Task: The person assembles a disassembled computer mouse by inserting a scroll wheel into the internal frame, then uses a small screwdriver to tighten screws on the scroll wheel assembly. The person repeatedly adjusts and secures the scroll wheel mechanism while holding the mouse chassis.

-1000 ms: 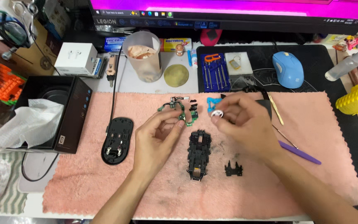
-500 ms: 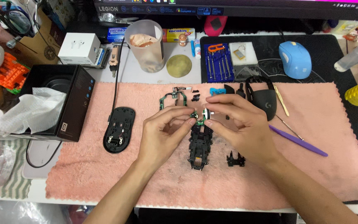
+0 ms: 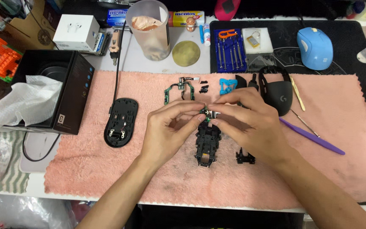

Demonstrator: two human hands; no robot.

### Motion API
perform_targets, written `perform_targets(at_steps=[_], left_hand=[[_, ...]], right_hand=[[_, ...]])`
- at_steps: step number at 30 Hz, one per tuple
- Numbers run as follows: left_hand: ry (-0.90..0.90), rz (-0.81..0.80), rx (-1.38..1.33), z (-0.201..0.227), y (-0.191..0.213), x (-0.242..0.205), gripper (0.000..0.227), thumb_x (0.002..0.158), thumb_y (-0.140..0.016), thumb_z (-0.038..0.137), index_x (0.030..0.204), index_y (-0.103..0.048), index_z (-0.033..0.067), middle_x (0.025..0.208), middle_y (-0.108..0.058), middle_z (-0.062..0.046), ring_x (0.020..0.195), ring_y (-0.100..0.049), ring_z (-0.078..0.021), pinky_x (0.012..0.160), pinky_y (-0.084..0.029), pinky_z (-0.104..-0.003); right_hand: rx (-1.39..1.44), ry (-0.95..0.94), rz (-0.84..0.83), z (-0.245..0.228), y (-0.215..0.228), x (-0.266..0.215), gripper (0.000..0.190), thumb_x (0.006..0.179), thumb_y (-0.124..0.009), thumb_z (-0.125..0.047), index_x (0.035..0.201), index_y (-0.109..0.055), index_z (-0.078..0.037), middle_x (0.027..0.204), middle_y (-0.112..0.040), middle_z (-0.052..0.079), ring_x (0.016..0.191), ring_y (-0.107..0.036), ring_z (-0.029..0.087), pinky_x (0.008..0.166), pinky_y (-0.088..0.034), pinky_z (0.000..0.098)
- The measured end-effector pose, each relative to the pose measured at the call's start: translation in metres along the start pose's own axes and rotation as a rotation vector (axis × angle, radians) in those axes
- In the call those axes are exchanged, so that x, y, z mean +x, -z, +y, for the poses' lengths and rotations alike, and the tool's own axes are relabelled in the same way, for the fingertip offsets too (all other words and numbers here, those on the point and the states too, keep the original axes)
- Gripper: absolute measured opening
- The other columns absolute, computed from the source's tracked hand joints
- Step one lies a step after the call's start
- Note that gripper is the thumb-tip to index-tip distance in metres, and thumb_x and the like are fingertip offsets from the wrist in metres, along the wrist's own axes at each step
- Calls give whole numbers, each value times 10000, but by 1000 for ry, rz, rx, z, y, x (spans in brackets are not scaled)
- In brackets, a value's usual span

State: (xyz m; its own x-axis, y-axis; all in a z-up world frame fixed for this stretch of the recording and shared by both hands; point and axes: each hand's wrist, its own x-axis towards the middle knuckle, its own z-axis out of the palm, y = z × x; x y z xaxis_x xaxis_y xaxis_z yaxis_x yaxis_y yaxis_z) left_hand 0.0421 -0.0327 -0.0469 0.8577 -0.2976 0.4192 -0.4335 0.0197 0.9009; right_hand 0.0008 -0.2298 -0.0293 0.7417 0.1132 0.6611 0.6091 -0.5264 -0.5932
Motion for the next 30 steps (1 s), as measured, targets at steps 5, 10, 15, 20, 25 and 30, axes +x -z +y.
perform_targets(at_steps=[5,10,15,20,25,30], left_hand=[[105,-85,17,6,5,-3,186,925,-745,46,1110,-741,38,1116,-757,-110,980,-755,-144,919,-629,-234],[115,-90,-16,1,5,-4,189,925,-745,39,1114,-737,41,1130,-754,-117,993,-758,-149,946,-630,-241],[197,-110,-191,-7,4,-6,232,923,-739,-10,1153,-719,14,1150,-749,-122,1002,-746,-137,969,-611,-227],[247,-133,-259,-6,4,-6,278,927,-733,-22,1201,-715,18,1168,-729,-112,987,-740,-127,954,-610,-216],[268,-104,-285,-8,3,-6,254,913,-745,-21,1166,-724,-3,1158,-725,-126,978,-731,-133,932,-605,-204],[246,-53,-199,-7,4,-4,215,923,-741,5,1138,-738,9,1123,-739,-103,932,-739,-122,892,-614,-194]], right_hand=[[-98,35,-97,-2,5,-1,296,882,-860,-16,1154,-755,-66,1128,-713,83,1084,-653,259,1003,-541,350],[-66,37,-97,-2,4,0,276,874,-860,-33,1129,-756,-54,1113,-733,94,1077,-667,257,1004,-536,340],[-11,6,-111,-8,5,1,275,893,-826,-6,1155,-742,-7,1097,-696,113,1061,-667,241,995,-534,327],[4,-71,-176,-5,5,-5,323,935,-774,-20,1251,-716,-54,1136,-634,111,1074,-652,203,976,-517,280],[19,-73,-146,-9,6,-1,255,927,-778,-34,1179,-739,-27,1128,-662,119,1054,-667,194,991,-529,276],[-56,-42,-60,-7,5,-1,211,880,-839,22,1074,-759,-3,1107,-711,147,1017,-695,236,974,-551,322]])
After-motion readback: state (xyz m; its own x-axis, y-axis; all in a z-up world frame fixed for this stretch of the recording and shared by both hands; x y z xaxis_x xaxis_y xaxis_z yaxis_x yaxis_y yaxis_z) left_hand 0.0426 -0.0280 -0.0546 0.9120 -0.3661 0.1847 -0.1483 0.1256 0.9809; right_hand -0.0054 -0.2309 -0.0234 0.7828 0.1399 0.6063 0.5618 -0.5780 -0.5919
